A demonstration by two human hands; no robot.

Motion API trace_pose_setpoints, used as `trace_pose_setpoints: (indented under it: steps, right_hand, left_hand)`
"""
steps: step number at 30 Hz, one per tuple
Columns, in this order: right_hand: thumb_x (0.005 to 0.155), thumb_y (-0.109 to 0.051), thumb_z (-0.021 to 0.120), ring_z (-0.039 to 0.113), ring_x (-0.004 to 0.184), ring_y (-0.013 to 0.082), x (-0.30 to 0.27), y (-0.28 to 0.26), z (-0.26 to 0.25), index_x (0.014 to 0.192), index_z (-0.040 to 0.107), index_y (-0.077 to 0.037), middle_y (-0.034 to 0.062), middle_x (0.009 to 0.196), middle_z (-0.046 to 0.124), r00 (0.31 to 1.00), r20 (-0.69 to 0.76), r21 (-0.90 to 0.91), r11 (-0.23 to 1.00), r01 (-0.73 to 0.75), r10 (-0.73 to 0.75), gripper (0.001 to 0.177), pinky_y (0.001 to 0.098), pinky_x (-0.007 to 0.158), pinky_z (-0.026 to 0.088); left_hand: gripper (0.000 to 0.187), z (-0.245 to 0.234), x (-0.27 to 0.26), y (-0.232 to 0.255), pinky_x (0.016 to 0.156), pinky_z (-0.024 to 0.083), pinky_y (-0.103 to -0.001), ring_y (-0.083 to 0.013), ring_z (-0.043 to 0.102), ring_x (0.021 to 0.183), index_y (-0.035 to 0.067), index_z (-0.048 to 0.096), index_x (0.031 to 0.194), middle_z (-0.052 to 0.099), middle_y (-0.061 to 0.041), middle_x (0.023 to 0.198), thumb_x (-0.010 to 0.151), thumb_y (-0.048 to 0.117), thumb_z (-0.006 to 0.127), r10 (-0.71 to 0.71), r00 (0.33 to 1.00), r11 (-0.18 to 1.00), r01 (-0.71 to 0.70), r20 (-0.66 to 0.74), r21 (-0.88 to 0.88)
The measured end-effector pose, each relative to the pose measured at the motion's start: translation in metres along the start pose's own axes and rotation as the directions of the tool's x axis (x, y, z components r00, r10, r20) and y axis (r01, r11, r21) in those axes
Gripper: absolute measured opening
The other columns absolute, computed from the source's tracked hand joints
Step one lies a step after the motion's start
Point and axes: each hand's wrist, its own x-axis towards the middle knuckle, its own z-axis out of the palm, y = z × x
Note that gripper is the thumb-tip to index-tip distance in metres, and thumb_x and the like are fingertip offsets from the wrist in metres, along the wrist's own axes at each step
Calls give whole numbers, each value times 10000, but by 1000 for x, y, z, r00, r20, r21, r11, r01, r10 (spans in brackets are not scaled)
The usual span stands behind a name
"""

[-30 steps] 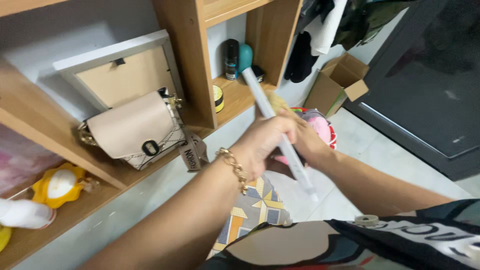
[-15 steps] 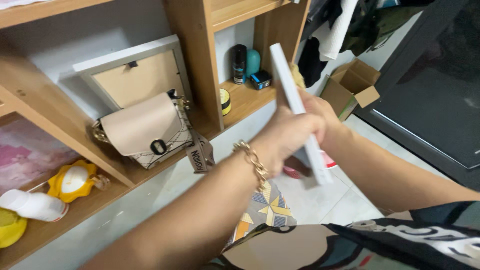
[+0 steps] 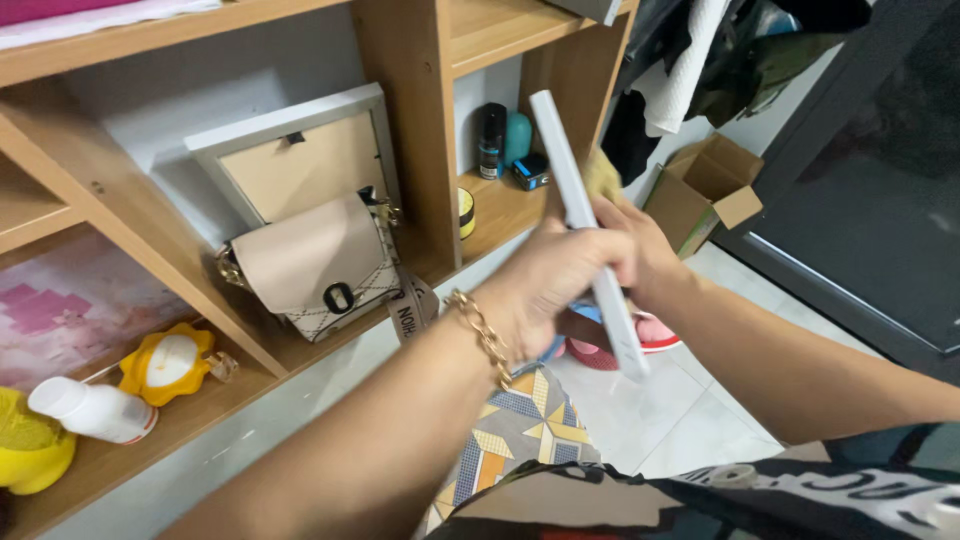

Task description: The person wipes several photo frames and a small pink box with a cloth. They pick up each frame from a wooden shelf, wipe the front and back surfaces, and place them back on the shelf. The person also wipes a pink box before returning it to the shelf.

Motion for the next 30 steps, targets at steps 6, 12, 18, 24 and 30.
trace_pose_setpoints:
  steps: [6, 12, 18, 24, 30]
  right_hand:
    - [1011, -322, 578, 674, 895, 169, -13, -12, -1, 1280, 633, -27, 77, 1053, 703, 816, 10, 569, 668, -480, 578, 403, 365, 798, 566]
    - [1049, -313, 574, 564, 828, 140, -41, -36, 7, 1395, 653, -109, 46, 1013, 680, 865, -39, 397, 802, -446, 501, 410, 328, 708, 476]
    - [1039, -285, 549, 617, 878, 94, -24, -10, -20, 1308, 649, -58, 24, 1017, 699, 818, -237, 86, 850, -519, 524, 366, 281, 785, 522]
    - [1082, -240, 536, 579, 1039, 57, -12, -41, 2, 1365, 603, -33, -2, 1163, 679, 989, -143, 188, 982, -13, 40, 357, 232, 918, 482]
    - [1021, -234, 598, 606, 875, 69, 25, -31, -5, 1246, 688, -26, -1, 1040, 712, 935, -312, 254, 963, -90, 170, 319, 247, 784, 516]
  left_hand:
    - [604, 4, -6, -4, 603, 640, -412, -193, 688, 913, 187, 451, 1310, 620, -39, 1033, 769, 223, 717, 101, 992, 995, -103, -73, -20]
    - [536, -16, -13, 28, 546, 627, -467, -243, 692, 832, 262, 445, 1263, 637, -54, 1033, 785, 192, 677, -18, 984, 997, 5, -179, -73]
    - [501, -12, -18, 23, 563, 636, -413, -171, 660, 723, 146, 518, 1180, 589, -38, 906, 699, 78, 638, 100, 993, 979, -108, -55, -176]
    - [391, -9, -16, 20, 547, 623, -414, -207, 666, 590, 54, 531, 1095, 598, -81, 773, 722, 129, 622, -123, 992, 989, 124, 16, -78]
    - [546, 7, -41, 22, 498, 583, -381, -164, 628, 568, 220, 492, 1162, 586, -48, 766, 650, 61, 595, -86, 996, 996, 86, -24, 35]
